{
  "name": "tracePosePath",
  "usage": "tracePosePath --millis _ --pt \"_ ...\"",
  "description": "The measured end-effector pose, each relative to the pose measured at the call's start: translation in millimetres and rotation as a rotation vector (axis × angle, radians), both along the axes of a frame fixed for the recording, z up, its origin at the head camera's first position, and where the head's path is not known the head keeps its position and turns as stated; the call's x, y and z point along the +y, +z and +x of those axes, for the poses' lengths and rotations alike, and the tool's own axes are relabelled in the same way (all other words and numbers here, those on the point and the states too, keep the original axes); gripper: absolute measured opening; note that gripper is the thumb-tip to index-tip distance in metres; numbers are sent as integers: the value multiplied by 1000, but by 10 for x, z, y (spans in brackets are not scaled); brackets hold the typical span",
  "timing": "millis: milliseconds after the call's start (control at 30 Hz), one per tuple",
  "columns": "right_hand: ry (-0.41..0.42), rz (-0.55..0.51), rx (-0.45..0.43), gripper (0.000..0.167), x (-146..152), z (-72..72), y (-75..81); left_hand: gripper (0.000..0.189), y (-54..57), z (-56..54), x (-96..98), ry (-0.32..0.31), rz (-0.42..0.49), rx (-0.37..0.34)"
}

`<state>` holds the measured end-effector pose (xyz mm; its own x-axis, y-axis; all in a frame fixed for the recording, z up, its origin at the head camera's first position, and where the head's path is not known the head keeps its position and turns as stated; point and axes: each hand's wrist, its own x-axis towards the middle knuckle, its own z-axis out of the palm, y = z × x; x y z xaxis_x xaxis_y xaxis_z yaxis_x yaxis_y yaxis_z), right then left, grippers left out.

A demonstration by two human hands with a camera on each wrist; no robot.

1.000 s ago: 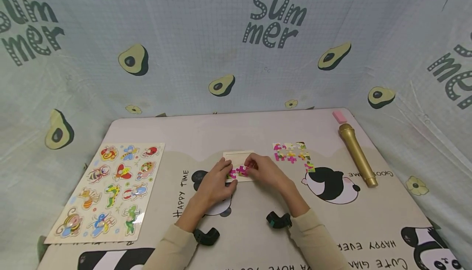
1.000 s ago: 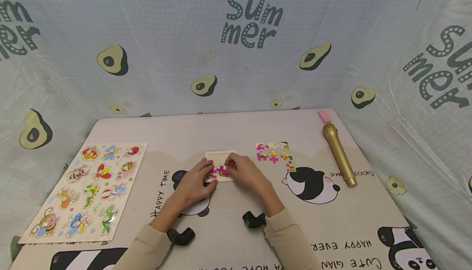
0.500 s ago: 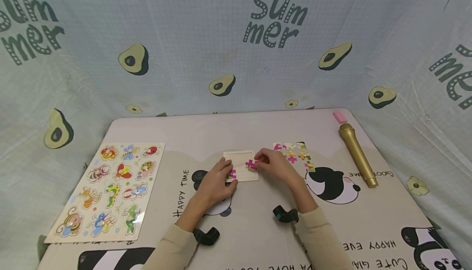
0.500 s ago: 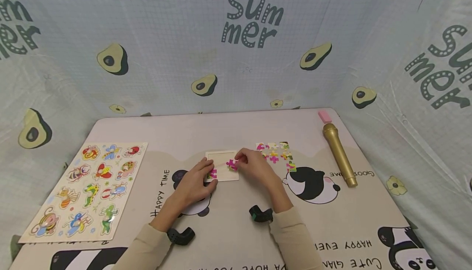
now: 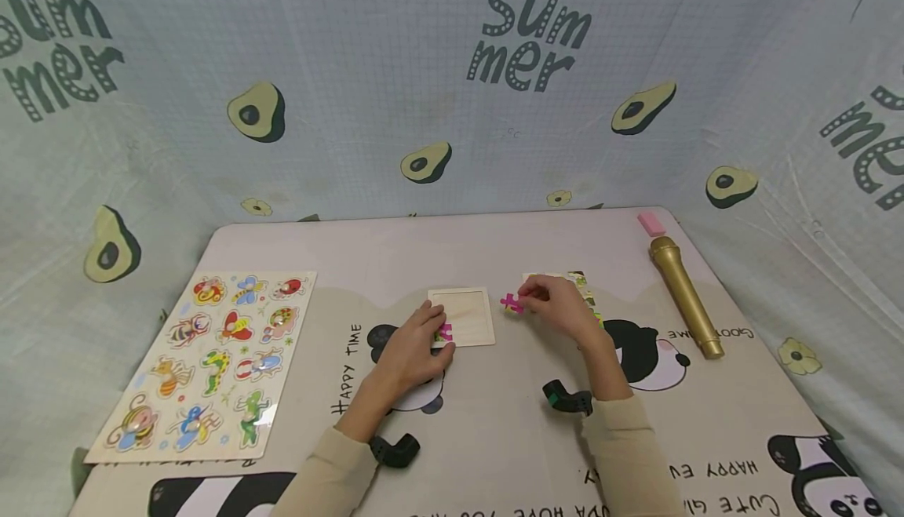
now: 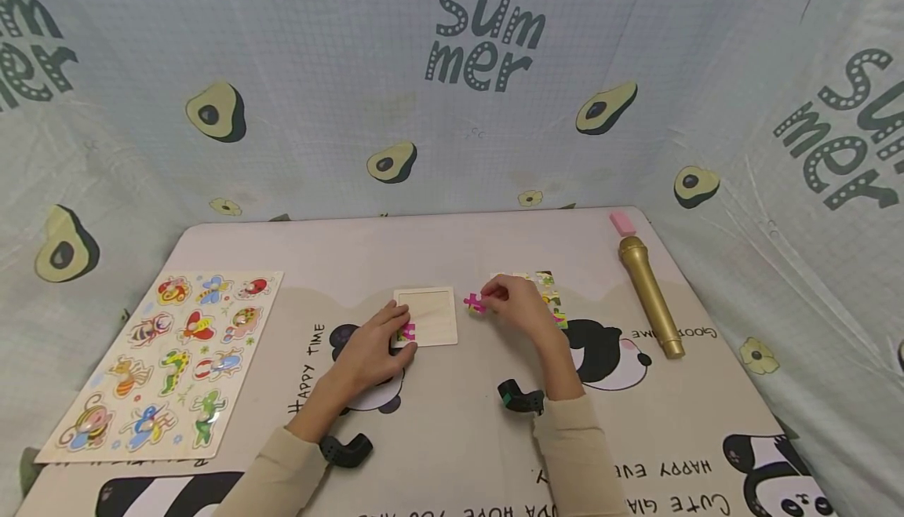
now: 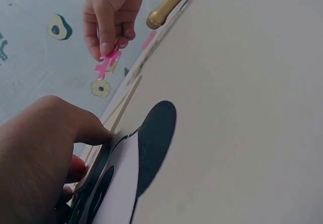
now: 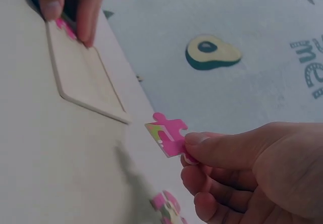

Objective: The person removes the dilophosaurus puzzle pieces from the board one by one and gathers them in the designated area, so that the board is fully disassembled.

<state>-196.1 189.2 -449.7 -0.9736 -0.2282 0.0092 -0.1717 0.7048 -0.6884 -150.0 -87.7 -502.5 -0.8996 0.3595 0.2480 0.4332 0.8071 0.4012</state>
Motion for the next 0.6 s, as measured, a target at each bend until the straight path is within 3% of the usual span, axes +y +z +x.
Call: tracePosePath --millis 333,600 --pt "-56 13 -19 18 367 -6 45 55 7 -14 -5 2 17 -10" --pt "-91 6 -106 21 605 -14 24 56 16 -6 -6 12 14 -24"
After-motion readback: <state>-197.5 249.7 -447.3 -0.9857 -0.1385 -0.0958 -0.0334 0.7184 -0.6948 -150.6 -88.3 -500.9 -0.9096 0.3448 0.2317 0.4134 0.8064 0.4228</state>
